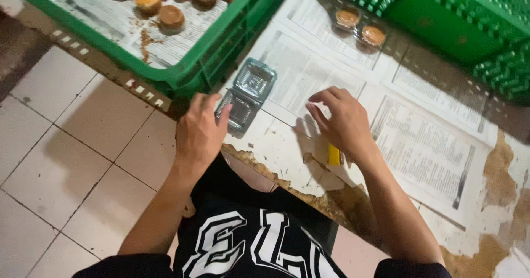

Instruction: The person places individual muffins into clear plastic containers, closes the lids, and staples them shut using a yellow stapler before placing the finished packages into a green crate.

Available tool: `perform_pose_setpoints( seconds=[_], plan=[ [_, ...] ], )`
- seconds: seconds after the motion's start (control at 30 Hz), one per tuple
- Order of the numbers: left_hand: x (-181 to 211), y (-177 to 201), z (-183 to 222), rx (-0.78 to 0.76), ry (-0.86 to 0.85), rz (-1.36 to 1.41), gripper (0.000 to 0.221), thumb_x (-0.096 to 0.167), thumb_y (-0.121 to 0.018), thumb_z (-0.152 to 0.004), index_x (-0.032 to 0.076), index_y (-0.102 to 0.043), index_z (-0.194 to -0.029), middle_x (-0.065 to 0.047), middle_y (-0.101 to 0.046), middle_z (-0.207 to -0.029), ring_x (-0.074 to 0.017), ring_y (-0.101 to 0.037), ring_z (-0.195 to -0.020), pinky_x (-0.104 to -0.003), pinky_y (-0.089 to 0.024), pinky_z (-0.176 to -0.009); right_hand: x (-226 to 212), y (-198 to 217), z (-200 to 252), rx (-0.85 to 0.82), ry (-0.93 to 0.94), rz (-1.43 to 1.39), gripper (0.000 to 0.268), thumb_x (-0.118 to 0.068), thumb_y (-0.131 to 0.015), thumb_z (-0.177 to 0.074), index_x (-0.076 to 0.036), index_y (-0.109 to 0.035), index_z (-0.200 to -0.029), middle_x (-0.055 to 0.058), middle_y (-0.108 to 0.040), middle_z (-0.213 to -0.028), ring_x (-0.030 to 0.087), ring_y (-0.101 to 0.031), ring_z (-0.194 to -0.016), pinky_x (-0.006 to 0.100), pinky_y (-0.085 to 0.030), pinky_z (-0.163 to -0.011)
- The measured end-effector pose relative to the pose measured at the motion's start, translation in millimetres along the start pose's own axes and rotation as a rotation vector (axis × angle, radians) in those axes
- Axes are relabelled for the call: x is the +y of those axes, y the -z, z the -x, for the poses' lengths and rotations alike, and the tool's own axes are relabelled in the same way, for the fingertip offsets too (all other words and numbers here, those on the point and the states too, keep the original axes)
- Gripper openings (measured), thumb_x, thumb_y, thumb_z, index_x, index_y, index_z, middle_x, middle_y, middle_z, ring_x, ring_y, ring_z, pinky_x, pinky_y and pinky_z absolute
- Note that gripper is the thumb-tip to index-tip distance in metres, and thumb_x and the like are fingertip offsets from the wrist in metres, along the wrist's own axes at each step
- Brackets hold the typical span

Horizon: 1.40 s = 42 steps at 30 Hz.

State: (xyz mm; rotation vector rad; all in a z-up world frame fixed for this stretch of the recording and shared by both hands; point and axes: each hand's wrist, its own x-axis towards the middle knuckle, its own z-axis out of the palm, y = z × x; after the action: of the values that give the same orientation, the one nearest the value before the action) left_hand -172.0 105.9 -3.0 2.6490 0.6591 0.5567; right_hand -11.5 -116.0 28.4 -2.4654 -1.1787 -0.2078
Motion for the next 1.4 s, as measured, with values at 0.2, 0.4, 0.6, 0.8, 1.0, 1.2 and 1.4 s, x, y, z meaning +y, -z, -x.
perform_pose_setpoints(
  seconds=[0.2, 0.4, 0.6, 0.8, 1.0, 1.2, 1.4],
  plan=[
    [-16, -31, 6, 0.399, -0.27, 0.125, 0.015, 0.03, -0.063, -0.091, 0.015, -0.066, -0.094, -0.002, -0.055, -0.082, -0.0219, -0.061, -0.073, -0.034, -0.05, -0.065, -43, -4, -98, 0.233, 0.198, -0.137, 0.028, -0.001, -0.061, -0.076, -0.016, -0.059, -0.1, 0.003, -0.059, -0.086, 0.026, -0.062, -0.083, 0.042, -0.052, -0.071],
    [-10, -23, 2, 0.562, -0.37, 0.266, 0.011, 0.023, -0.068, -0.085, 0.014, -0.065, -0.091, -0.002, -0.058, -0.081, -0.0224, -0.056, -0.078, -0.035, -0.046, -0.074, -77, -15, -220, 0.316, 0.273, -0.155, 0.012, -0.012, -0.063, -0.084, -0.017, -0.061, -0.095, 0.0, -0.061, -0.088, 0.021, -0.061, -0.083, 0.036, -0.049, -0.065],
    [-15, -18, 1, 0.489, -0.346, 0.386, 0.011, 0.019, -0.066, -0.086, 0.01, -0.062, -0.091, -0.005, -0.063, -0.084, -0.0217, -0.058, -0.08, -0.037, -0.048, -0.08, -57, -52, -329, 0.113, 0.126, -0.012, 0.018, -0.014, -0.055, -0.077, -0.016, -0.064, -0.093, 0.01, -0.069, -0.084, 0.036, -0.061, -0.079, 0.05, -0.046, -0.057],
    [-14, -18, -5, 0.52, -0.274, 0.438, 0.009, 0.02, -0.063, -0.086, 0.011, -0.063, -0.087, -0.003, -0.063, -0.082, -0.0209, -0.062, -0.075, -0.037, -0.051, -0.08, -58, -67, -368, -0.308, -0.053, 0.118, 0.048, -0.006, -0.052, -0.073, -0.017, -0.049, -0.12, 0.017, -0.062, -0.091, 0.036, -0.058, -0.075, 0.045, -0.041, -0.05],
    [-16, -31, -8, 0.603, -0.245, 0.418, 0.011, 0.024, -0.064, -0.084, 0.013, -0.064, -0.082, -0.001, -0.064, -0.078, -0.0174, -0.063, -0.071, -0.034, -0.051, -0.071, -65, -66, -379, -0.564, -0.016, 0.147, 0.06, -0.003, -0.059, -0.077, -0.021, -0.046, -0.133, 0.007, -0.053, -0.129, 0.028, -0.052, -0.111, 0.043, -0.048, -0.077],
    [-16, -27, -10, 0.609, -0.239, 0.42, 0.011, 0.024, -0.064, -0.084, 0.014, -0.063, -0.081, 0.0, -0.063, -0.077, -0.0163, -0.063, -0.068, -0.031, -0.05, -0.067, -48, -89, -389, -0.479, 0.055, 0.051, 0.051, -0.023, -0.076, -0.076, -0.009, -0.052, -0.119, 0.012, -0.058, -0.122, 0.03, -0.056, -0.11, 0.043, -0.049, -0.083],
    [-16, -20, -9, 0.542, -0.223, 0.419, 0.008, 0.022, -0.064, -0.084, 0.014, -0.063, -0.082, 0.0, -0.063, -0.079, -0.0158, -0.063, -0.071, -0.029, -0.048, -0.065, -74, -61, -366, -0.403, 0.0, -0.04, 0.05, -0.018, -0.075, -0.072, -0.007, -0.048, -0.113, 0.013, -0.057, -0.119, 0.028, -0.059, -0.101, 0.036, -0.053, -0.081]
  ],
)
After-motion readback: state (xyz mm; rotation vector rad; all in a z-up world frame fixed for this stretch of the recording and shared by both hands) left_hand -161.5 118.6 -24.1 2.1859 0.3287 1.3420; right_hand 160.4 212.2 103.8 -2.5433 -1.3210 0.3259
